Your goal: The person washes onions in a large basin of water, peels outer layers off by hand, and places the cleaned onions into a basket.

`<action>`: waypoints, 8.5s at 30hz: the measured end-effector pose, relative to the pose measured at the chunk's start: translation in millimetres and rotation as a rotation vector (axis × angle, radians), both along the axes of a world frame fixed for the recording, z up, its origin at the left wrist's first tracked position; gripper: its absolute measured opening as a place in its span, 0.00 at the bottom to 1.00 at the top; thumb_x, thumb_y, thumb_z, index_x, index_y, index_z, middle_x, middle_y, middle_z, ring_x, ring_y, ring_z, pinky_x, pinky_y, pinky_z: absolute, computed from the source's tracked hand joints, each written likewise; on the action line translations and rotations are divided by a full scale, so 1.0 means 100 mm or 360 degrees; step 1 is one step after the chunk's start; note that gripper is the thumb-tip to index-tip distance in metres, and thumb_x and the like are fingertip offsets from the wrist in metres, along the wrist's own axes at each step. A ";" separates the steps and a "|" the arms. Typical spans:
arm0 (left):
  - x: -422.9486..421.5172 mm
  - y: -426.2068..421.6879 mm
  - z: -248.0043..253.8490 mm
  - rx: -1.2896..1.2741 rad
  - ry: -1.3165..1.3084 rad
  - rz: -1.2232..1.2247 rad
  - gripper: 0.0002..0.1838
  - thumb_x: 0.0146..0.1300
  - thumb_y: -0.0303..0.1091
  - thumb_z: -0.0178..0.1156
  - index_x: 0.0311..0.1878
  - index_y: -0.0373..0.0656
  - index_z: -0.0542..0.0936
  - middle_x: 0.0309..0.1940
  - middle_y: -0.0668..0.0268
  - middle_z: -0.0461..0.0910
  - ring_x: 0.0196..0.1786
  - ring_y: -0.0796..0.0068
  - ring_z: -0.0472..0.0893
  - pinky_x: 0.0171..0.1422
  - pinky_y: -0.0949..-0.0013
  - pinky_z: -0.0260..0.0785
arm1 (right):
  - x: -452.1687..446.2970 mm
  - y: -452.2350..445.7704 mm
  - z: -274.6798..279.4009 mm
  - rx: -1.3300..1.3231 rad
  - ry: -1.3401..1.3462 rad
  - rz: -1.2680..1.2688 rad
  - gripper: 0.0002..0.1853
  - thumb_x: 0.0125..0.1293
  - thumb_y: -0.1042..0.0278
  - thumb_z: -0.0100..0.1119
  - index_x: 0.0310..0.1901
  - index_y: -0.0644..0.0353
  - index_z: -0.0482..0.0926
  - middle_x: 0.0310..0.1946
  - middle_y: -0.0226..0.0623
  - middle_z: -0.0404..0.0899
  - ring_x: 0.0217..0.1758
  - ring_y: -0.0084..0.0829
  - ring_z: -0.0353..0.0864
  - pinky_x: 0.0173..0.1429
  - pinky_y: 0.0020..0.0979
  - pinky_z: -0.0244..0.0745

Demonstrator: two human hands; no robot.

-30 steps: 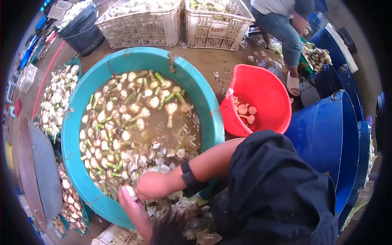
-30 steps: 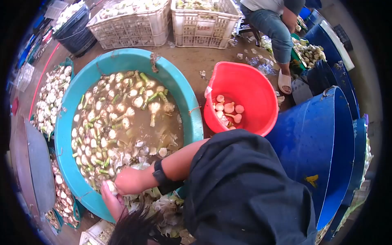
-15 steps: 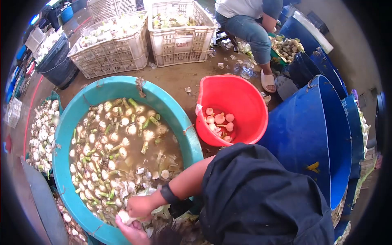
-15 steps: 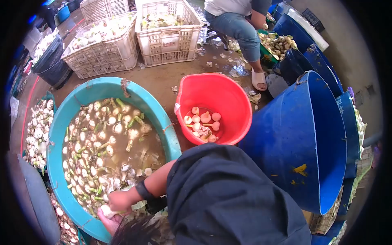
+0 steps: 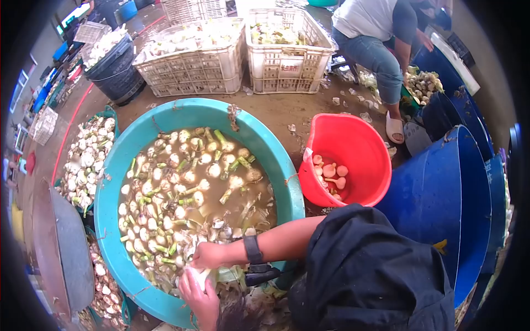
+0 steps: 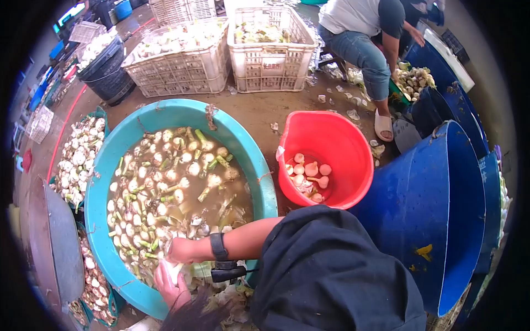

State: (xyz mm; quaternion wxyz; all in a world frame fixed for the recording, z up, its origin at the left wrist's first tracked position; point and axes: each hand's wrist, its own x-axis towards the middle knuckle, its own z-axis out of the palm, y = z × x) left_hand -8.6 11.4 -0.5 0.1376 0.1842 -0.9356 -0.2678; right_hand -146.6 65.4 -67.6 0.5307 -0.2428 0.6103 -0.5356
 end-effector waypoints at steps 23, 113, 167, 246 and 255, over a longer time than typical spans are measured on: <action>1.27 -0.73 0.00 0.2993 0.2213 0.1125 0.08 0.58 0.35 0.54 0.33 0.41 0.74 0.20 0.67 0.71 0.21 0.77 0.69 0.23 0.76 0.65 | -0.68 0.37 0.05 0.0303 0.1674 -0.0027 0.11 0.54 0.59 0.53 0.31 0.57 0.78 0.31 0.47 0.77 0.37 0.44 0.78 0.41 0.42 0.73; -0.09 -0.03 0.07 0.2181 0.1053 0.1876 0.14 0.64 0.47 0.49 0.30 0.48 0.69 0.15 0.76 0.63 0.16 0.85 0.63 0.19 0.78 0.54 | 0.05 0.09 0.75 -0.0385 0.1067 0.0260 0.10 0.52 0.68 0.59 0.34 0.63 0.79 0.30 0.44 0.78 0.30 0.41 0.78 0.33 0.35 0.73; -0.25 0.17 -0.03 0.1647 0.0539 0.1064 0.27 0.66 0.52 0.43 0.58 0.40 0.61 0.34 0.63 0.72 0.33 0.77 0.70 0.37 0.72 0.65 | -0.12 0.09 0.46 -0.0680 0.0322 0.0035 0.08 0.54 0.69 0.62 0.25 0.64 0.75 0.19 0.34 0.77 0.21 0.25 0.76 0.24 0.32 0.72; -0.12 -0.08 -0.05 0.2193 0.1366 0.1164 0.08 0.63 0.30 0.38 0.40 0.40 0.65 0.47 0.52 0.73 0.54 0.60 0.72 0.58 0.61 0.66 | -0.12 0.36 0.53 -0.0271 0.1414 0.0353 0.12 0.58 0.65 0.58 0.42 0.58 0.75 0.31 0.38 0.77 0.32 0.37 0.78 0.35 0.34 0.74; -0.15 -0.28 -0.11 0.2327 0.1474 0.1446 0.16 0.65 0.32 0.36 0.48 0.31 0.68 0.46 0.50 0.74 0.52 0.61 0.74 0.56 0.58 0.69 | -0.18 0.42 0.42 -0.0490 0.0507 0.0578 0.22 0.52 0.76 0.62 0.51 0.54 0.71 0.47 0.37 0.71 0.41 0.28 0.74 0.43 0.32 0.75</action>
